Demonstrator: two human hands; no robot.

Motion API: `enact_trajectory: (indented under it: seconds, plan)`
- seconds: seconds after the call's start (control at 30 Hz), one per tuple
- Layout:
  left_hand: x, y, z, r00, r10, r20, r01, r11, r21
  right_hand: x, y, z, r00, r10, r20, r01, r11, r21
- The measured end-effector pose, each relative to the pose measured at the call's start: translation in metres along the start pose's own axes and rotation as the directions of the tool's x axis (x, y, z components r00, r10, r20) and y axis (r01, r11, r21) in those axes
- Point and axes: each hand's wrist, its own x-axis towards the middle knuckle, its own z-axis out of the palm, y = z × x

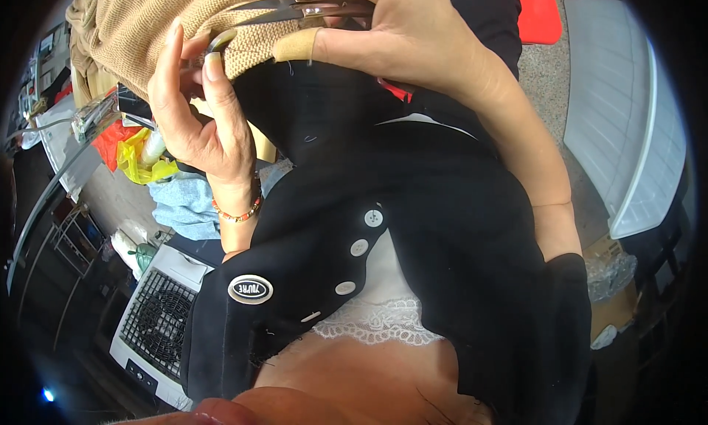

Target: Trim loose threads and inspect finished sweaters in a textile manufacturing facility.

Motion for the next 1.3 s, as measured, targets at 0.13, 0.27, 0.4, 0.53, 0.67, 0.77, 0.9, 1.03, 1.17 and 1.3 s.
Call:
enact_trajectory:
  seconds: [0.13,0.27,0.4,0.53,0.67,0.77,0.9,1.03,1.17,1.3]
  plan:
    - [0.009,-0.008,-0.007,0.976,0.193,0.103,-0.202,0.975,0.091,-0.002,0.015,0.005,0.979,0.205,0.017,-0.205,0.958,0.199]
    - [0.014,-0.002,-0.015,0.980,0.065,0.186,-0.055,0.997,-0.059,-0.001,0.018,0.003,0.986,0.169,-0.001,-0.167,0.978,0.124]
    - [0.024,0.002,-0.021,0.948,0.127,0.293,-0.150,0.987,0.055,0.015,0.050,0.014,0.976,-0.206,-0.067,0.216,0.951,0.221]
    - [0.024,0.000,-0.024,0.941,0.070,0.330,-0.063,0.998,-0.033,0.019,0.061,0.018,0.842,-0.521,-0.137,0.535,0.775,0.336]
    - [0.025,-0.005,-0.028,0.933,0.120,0.340,-0.107,0.993,-0.058,0.018,0.057,0.018,0.877,-0.473,-0.087,0.461,0.775,0.432]
    - [0.024,-0.005,-0.031,0.919,0.133,0.371,-0.107,0.990,-0.091,0.016,0.045,0.015,0.880,-0.462,-0.111,0.454,0.748,0.484]
    - [0.022,0.002,-0.033,0.925,0.087,0.369,-0.066,0.995,-0.070,0.016,0.048,0.018,0.978,-0.206,-0.007,0.193,0.904,0.382]
    - [0.018,-0.001,-0.036,0.921,0.068,0.384,-0.041,0.996,-0.076,0.019,0.060,0.025,0.857,-0.495,-0.141,0.486,0.690,0.536]
    - [0.022,0.004,-0.037,0.901,0.033,0.433,-0.014,0.999,-0.046,0.016,0.050,0.022,0.846,-0.515,-0.137,0.498,0.673,0.547]
    - [0.023,0.007,-0.039,0.905,0.001,0.425,0.008,1.000,-0.021,0.005,0.005,0.004,0.987,0.136,0.090,-0.144,0.985,0.092]
